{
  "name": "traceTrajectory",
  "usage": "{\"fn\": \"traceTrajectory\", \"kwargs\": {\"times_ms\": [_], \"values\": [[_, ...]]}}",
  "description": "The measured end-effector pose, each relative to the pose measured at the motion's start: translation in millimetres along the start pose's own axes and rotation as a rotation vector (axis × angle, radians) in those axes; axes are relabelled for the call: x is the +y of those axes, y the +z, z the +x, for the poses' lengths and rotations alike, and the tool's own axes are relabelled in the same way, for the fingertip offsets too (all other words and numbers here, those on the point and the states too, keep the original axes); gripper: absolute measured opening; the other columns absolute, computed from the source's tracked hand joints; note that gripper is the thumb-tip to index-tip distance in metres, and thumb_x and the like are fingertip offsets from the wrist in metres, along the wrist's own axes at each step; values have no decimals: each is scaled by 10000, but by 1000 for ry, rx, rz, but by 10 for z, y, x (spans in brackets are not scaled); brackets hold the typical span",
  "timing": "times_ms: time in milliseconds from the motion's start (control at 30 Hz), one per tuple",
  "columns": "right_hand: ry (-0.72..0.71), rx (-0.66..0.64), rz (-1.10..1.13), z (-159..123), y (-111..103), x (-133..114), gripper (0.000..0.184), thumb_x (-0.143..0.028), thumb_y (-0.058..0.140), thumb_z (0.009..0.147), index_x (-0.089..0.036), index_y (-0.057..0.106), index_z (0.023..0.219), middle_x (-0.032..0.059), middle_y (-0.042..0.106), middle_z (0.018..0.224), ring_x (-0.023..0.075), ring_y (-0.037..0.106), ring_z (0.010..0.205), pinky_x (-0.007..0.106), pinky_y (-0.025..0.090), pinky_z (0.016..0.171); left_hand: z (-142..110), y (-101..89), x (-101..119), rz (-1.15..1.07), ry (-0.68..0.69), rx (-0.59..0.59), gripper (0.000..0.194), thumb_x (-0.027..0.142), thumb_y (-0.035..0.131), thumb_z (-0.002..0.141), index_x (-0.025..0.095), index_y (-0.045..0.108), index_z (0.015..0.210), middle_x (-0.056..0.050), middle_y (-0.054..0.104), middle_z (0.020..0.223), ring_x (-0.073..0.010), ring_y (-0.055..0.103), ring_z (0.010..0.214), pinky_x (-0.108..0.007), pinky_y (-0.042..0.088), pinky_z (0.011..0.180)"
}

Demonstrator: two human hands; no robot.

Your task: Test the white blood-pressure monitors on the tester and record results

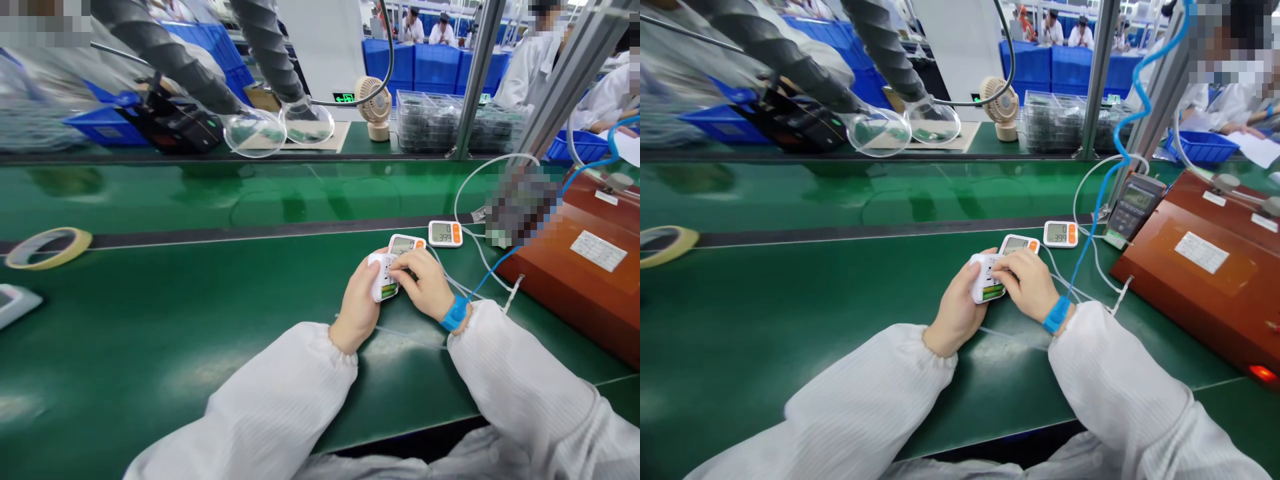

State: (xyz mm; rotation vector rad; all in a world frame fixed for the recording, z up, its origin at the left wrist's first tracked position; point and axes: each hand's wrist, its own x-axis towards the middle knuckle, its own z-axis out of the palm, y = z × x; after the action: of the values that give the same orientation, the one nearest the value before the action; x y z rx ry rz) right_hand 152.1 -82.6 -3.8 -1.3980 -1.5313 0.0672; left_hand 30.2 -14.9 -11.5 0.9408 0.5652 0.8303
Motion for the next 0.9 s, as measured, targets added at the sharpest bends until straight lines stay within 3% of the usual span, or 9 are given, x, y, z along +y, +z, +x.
{"fn": "traceTrajectory", "kwargs": {"times_ms": [167,500,733,900], "values": [[-12,-12,-23,-6,2,9,143,-228,539,975,-203,615,856,45,654,863,200,580,853,341,469,805,13,-37,-40,67,13,-29,458,469,634,824,165,618,1167,-66,684,1062,-182,633,871,-277,485,753],[-23,-28,15,-9,-8,-5,156,-220,543,973,-201,606,832,38,628,816,200,572,821,339,467,784,4,-61,-87,177,67,-93,526,516,546,895,159,562,1280,-104,640,1249,-223,611,1041,-322,463,904],[-28,-59,94,4,-42,3,114,-221,568,959,-196,630,867,28,642,845,177,590,809,314,465,765,-8,-24,-29,66,36,-105,514,509,597,869,159,580,1246,-89,676,1162,-214,634,1008,-314,470,895],[-38,1,66,-6,-36,17,101,-205,593,909,-193,615,811,22,639,805,175,584,776,313,453,751,-16,-15,-28,57,48,-74,491,492,636,855,162,609,1217,-75,687,1130,-206,632,1018,-313,466,928]]}}
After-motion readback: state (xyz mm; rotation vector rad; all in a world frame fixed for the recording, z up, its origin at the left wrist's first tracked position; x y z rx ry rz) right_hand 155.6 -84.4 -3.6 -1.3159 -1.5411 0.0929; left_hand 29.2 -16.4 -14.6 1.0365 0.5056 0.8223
